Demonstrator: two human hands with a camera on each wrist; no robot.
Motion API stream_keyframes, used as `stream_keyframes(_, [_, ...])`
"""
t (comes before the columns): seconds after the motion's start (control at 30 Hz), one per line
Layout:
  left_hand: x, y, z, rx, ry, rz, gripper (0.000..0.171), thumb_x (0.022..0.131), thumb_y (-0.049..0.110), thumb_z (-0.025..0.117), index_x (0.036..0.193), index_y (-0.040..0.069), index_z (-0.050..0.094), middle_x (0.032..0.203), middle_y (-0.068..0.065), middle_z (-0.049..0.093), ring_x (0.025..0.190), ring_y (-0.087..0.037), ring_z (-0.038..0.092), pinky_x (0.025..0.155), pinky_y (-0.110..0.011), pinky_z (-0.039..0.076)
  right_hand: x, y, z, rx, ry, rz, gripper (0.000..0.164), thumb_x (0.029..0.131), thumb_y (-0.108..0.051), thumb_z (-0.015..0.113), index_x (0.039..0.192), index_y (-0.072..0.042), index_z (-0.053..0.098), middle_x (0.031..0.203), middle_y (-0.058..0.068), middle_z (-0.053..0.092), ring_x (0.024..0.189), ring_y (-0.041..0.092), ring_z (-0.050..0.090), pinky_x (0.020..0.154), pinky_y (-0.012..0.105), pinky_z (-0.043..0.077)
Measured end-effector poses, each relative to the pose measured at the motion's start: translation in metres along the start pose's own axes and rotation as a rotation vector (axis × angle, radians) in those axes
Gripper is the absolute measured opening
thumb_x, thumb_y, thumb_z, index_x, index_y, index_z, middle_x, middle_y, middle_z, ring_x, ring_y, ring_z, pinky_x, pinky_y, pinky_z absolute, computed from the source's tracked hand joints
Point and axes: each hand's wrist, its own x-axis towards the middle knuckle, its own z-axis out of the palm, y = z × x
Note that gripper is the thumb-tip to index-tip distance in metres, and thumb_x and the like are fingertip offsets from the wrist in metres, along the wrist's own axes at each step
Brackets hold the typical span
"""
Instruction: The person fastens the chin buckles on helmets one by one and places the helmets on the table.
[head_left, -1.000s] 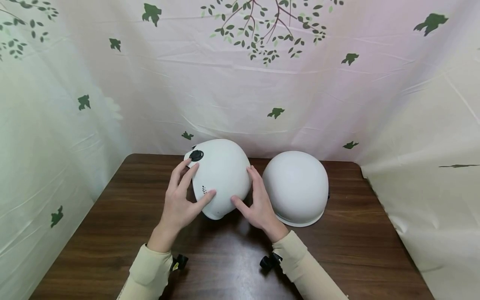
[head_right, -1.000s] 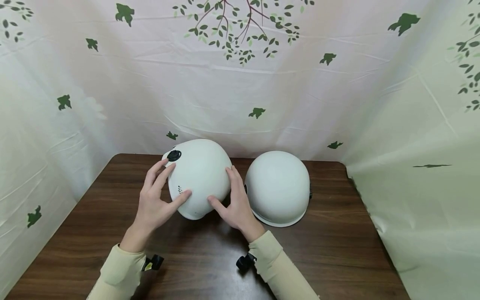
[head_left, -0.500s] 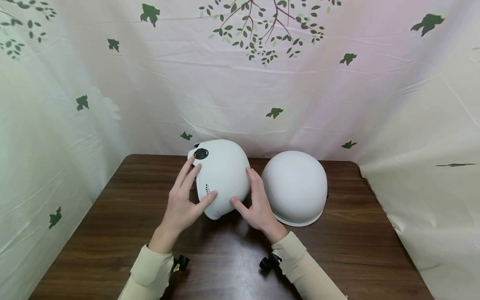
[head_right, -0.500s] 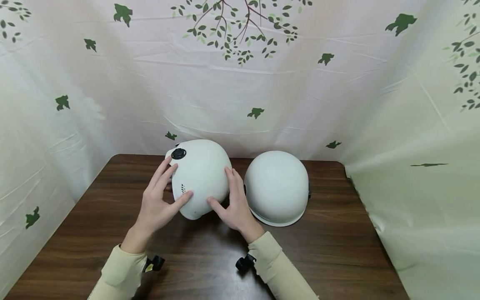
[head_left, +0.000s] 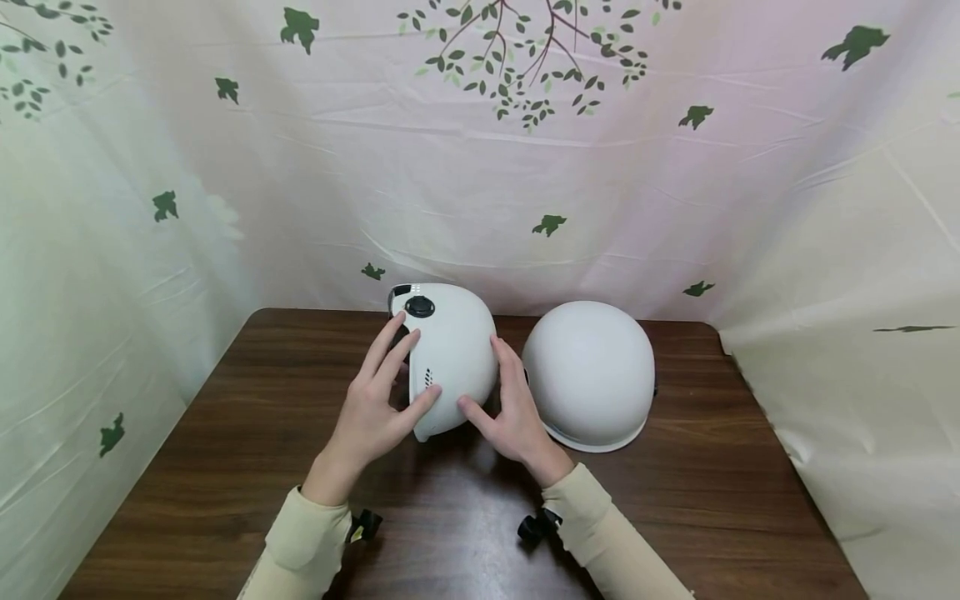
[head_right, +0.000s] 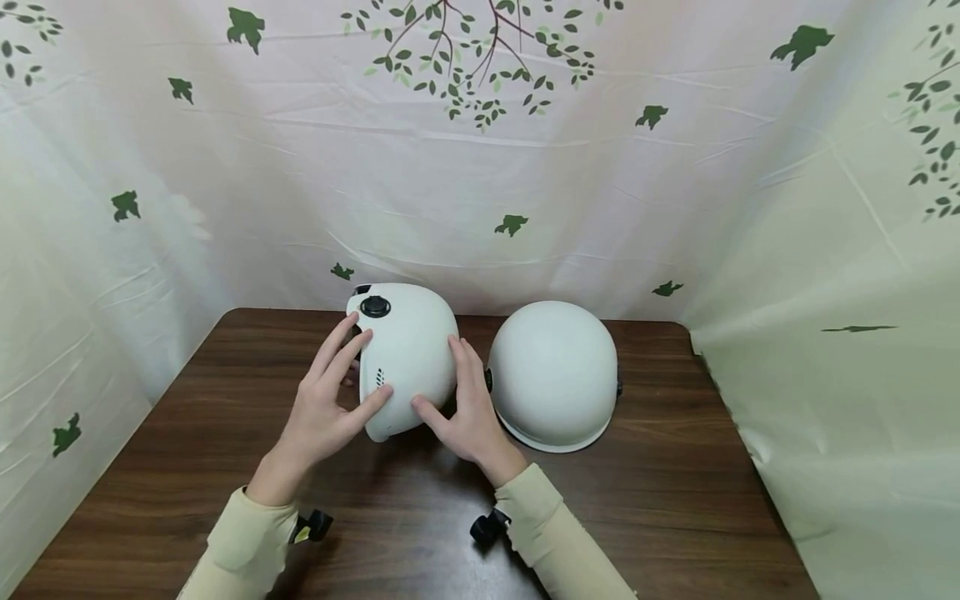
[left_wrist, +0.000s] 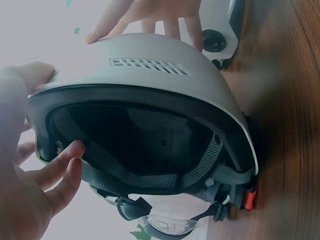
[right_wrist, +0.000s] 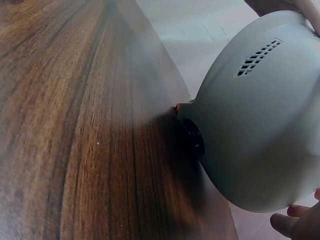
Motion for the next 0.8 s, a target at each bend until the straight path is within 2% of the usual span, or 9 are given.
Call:
stream_keyframes(0.27, [-0.001,0.001,0.003,0.009,-0.013,0.002,0.075,0.088,0.023,0.084,0.154,0.007,0.052,0.169,-0.011,0.034,0.088,-0.018,0.063,0.066,-0.033,0.058,0.0,0.0,0.0,0.003,0.006,-0.001,0.096,0.094,-0.047,0.072,0.169,-0.021,0.018,0.17,0.015,0.025,0.155,0.034,0.028,0.118,0.063,0.035])
stream_keyframes(0.4, [-0.003,0.001,0.004,0.0,-0.023,-0.002,0.077,0.088,0.022,0.084,0.155,0.007,0.051,0.17,-0.011,0.034,0.092,-0.023,0.067,0.069,-0.037,0.06,0.001,0.0,-0.002,0.004,0.005,0.0,0.097,0.094,-0.045,0.073,0.169,-0.02,0.017,0.17,0.014,0.024,0.156,0.033,0.027,0.119,0.062,0.034])
stream_keyframes(0.53, [-0.007,-0.001,0.009,-0.013,-0.03,0.001,0.076,0.088,0.021,0.084,0.155,0.005,0.051,0.168,-0.012,0.037,0.097,-0.027,0.071,0.075,-0.038,0.061,0.002,0.001,-0.005,0.0,0.017,-0.001,0.094,0.096,-0.053,0.069,0.169,-0.02,0.019,0.17,0.015,0.024,0.158,0.034,0.024,0.12,0.063,0.032])
stream_keyframes(0.63, [-0.009,-0.002,0.011,-0.033,-0.026,0.007,0.073,0.087,0.018,0.085,0.152,0.004,0.054,0.164,-0.014,0.042,0.095,-0.024,0.072,0.077,-0.038,0.061,0.001,0.001,-0.005,-0.002,0.025,-0.005,0.092,0.098,-0.057,0.066,0.168,-0.02,0.02,0.17,0.017,0.024,0.158,0.037,0.023,0.119,0.066,0.032])
stream_keyframes(0.8, [-0.01,0.0,0.013,-0.059,-0.028,0.015,0.071,0.085,0.015,0.086,0.149,0.004,0.057,0.159,-0.018,0.048,0.093,-0.024,0.072,0.08,-0.043,0.062,0.001,-0.001,-0.006,-0.001,0.03,0.002,0.092,0.096,-0.05,0.07,0.168,-0.02,0.021,0.171,0.016,0.022,0.159,0.036,0.021,0.119,0.066,0.032])
